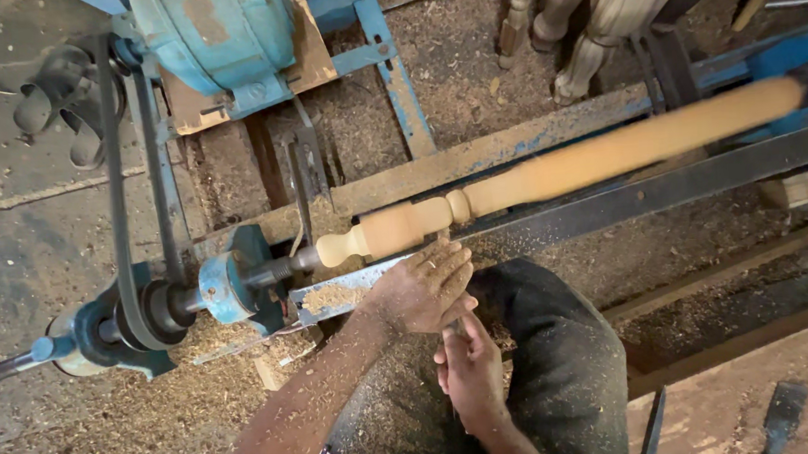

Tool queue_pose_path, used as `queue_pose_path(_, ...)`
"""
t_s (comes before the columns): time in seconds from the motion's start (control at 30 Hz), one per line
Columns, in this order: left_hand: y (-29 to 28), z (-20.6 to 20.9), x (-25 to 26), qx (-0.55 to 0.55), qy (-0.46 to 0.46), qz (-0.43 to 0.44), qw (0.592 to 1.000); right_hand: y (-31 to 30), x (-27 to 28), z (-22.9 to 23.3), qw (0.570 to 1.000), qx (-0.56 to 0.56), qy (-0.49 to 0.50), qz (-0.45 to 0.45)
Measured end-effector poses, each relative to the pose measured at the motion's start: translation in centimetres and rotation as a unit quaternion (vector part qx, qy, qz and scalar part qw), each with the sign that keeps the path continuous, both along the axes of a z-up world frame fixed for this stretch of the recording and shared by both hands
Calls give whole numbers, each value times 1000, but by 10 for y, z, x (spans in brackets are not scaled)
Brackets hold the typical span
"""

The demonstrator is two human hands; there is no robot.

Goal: The person uses a chisel to shape a rotating wooden rod on a lathe, creating decorative grooves and contours. The person holds the chisel with both hands and guides it along the spinning wood to remove shavings.

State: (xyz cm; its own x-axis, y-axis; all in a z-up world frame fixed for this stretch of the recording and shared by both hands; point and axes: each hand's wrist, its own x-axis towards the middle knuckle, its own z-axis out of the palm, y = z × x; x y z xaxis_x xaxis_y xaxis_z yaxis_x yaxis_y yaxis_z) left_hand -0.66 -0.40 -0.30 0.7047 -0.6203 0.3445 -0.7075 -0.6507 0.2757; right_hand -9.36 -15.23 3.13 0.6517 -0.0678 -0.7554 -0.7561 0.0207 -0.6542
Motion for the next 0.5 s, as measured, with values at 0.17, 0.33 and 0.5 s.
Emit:
queue_pose_path(0.17,-4,1,3,51,20,-14,998,-19,13,7,998,-41,39,33)
queue_pose_path(0.33,-4,3,6,43,54,-22,997,-45,29,12,991,-62,-1,118)
queue_pose_path(0.5,-8,6,9,72,110,-35,991,-68,47,13,980,-80,8,182)
